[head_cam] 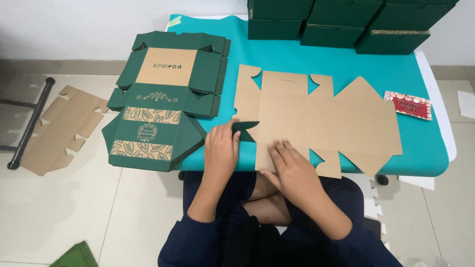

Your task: The person folds a flat green cardboard box blank into a rectangular box, inserts a small red packet, and closes the lid. The finished box is then placed on a stack of similar boxes on the table.

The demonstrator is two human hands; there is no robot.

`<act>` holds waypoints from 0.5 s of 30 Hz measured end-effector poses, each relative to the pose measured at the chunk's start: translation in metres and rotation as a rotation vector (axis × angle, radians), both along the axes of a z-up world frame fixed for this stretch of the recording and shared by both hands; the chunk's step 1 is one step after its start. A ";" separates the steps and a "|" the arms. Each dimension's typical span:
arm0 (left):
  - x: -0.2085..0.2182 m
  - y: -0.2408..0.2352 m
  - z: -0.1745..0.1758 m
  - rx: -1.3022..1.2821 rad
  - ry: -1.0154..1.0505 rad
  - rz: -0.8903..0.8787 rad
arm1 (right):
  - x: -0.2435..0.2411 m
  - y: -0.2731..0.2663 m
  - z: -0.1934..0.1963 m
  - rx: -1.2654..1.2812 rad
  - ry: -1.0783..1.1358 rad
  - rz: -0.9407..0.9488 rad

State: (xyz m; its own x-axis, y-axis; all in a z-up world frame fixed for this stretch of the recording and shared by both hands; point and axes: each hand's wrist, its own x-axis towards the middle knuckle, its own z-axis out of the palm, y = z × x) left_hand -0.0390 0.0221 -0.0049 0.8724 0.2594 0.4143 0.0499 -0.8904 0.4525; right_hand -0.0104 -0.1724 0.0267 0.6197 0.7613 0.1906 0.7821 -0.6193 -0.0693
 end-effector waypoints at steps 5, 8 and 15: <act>0.004 -0.012 0.018 0.014 -0.039 0.095 | 0.009 0.019 -0.016 0.096 -0.193 -0.008; 0.010 -0.006 -0.016 0.209 -0.057 0.101 | 0.015 0.026 -0.030 0.105 -0.277 -0.012; -0.025 -0.036 0.008 0.479 0.103 0.090 | 0.014 0.029 -0.033 0.101 -0.290 -0.013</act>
